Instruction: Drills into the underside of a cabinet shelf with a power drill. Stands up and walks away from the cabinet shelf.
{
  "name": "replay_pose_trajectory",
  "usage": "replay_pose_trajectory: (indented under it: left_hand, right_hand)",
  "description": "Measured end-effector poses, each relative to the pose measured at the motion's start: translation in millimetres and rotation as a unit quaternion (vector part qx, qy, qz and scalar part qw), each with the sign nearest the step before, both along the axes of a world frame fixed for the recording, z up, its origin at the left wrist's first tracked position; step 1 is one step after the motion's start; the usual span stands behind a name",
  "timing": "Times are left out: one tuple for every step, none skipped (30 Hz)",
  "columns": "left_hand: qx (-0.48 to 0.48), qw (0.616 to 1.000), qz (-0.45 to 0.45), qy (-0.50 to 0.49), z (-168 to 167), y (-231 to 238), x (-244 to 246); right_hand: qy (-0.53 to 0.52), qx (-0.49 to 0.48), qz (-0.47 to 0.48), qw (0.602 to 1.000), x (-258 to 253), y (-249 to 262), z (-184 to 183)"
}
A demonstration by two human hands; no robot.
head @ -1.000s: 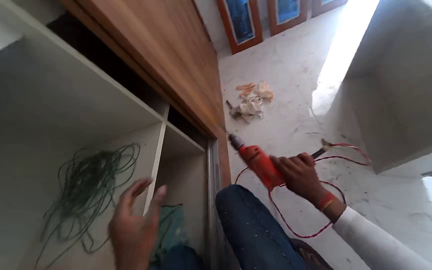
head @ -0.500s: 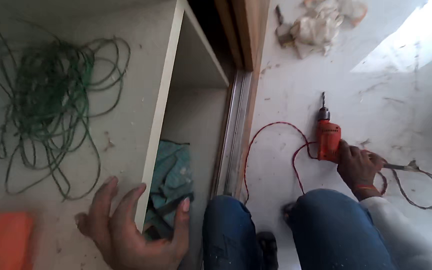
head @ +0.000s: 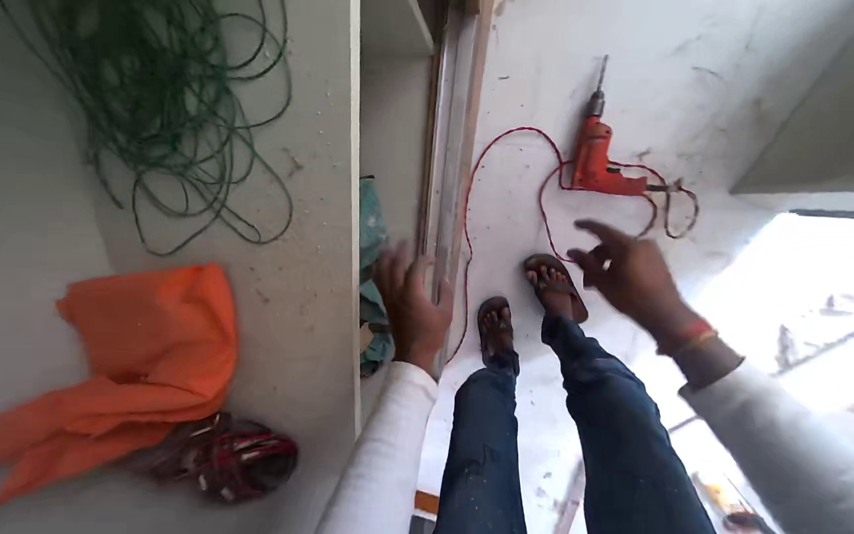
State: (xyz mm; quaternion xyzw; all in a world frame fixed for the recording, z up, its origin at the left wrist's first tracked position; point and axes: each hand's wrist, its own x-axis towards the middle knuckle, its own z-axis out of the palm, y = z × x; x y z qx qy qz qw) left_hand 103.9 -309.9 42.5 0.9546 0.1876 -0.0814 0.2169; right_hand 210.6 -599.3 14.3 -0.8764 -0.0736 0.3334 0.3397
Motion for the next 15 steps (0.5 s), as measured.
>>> replay_pose_trajectory:
  left_hand:
    - [-0.037, 0.995, 0.019, 0.091, 8, -19, -9]
    - [-0.073, 0.978, 0.042, 0.193, 14, -35, -16]
    - [-0.128, 0.952, 0.076, 0.267, 17, -50, -26]
    - [-0.190, 0.929, 0.121, 0.294, 18, -64, -41]
    - [-0.217, 0.916, 0.152, 0.302, 18, -78, -55]
    - [-0.214, 0.913, 0.145, 0.315, 18, -91, -65]
    - [-0.193, 0.914, 0.117, 0.338, 19, -104, -69]
    - [-0.164, 0.911, 0.064, 0.372, 19, -118, -70]
    - [-0.135, 0.893, -0.009, 0.429, 20, -130, -68]
    - [-0.120, 0.851, -0.098, 0.502, 25, -143, -69]
    - [-0.111, 0.824, -0.181, 0.525, 29, -154, -89]
    - [-0.127, 0.825, -0.239, 0.496, 28, -159, -120]
    - [-0.129, 0.800, -0.287, 0.510, 27, -166, -125]
    - [-0.122, 0.766, -0.316, 0.546, 24, -174, -122]
    - [-0.114, 0.760, -0.313, 0.558, 24, -181, -126]
  right_hand:
    - [-0.002, 0.006, -0.021, 1.000, -29, -1, 27]
    - [-0.006, 0.010, -0.037, 0.999, -58, -1, 50]
    - [-0.009, 0.020, -0.041, 0.999, -87, 0, 71]
    - [-0.008, 0.045, -0.041, 0.998, -115, 5, 92]
    - [-0.013, 0.084, -0.042, 0.996, -142, 15, 114]
    - [-0.017, 0.144, -0.048, 0.988, -167, 31, 141]
    - [-0.011, 0.218, -0.048, 0.975, -188, 47, 164]
    - [0.002, 0.276, -0.029, 0.961, -202, 57, 174]
    - [0.020, 0.298, -0.004, 0.954, -212, 58, 163]
    - [0.031, 0.270, 0.009, 0.962, -222, 45, 137]
    - [0.054, 0.214, 0.003, 0.975, -233, 20, 105]
    - [0.064, 0.129, -0.011, 0.990, -240, -10, 73]
    - [0.082, 0.027, -0.023, 0.996, -238, -40, 45]
    - [0.105, -0.041, -0.036, 0.993, -234, -63, 29]
    - [0.121, -0.064, -0.047, 0.989, -238, -71, 33]
